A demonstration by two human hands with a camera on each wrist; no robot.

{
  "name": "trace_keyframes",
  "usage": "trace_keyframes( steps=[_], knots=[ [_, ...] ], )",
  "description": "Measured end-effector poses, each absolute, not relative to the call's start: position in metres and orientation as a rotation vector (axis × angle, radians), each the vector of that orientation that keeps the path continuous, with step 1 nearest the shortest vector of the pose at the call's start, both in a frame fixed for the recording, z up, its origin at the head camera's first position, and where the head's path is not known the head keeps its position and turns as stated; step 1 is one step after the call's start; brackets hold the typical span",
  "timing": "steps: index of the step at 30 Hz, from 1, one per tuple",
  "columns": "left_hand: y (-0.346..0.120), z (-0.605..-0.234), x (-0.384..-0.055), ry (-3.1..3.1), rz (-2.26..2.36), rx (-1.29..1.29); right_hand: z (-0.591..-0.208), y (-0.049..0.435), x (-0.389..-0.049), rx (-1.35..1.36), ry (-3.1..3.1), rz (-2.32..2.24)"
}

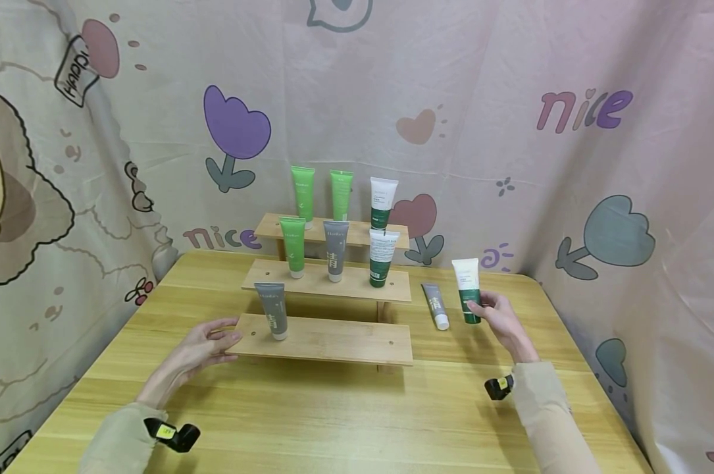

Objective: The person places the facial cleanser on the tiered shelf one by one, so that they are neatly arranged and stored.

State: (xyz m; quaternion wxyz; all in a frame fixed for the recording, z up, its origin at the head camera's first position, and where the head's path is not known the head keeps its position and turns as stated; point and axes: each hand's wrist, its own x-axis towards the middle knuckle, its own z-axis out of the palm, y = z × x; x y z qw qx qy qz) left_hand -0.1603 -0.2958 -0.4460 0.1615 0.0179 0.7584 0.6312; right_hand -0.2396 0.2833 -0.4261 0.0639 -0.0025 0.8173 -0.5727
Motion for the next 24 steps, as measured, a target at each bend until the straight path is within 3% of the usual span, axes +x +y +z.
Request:
trace_keyframes(
  steps=[24],
  knots=[
    [-0.295, -0.445, -0.160, 2.152, 1.807, 0.057, -0.406, 0.260, -0.231, -0.111, 2.274, -1.940]
  ],
)
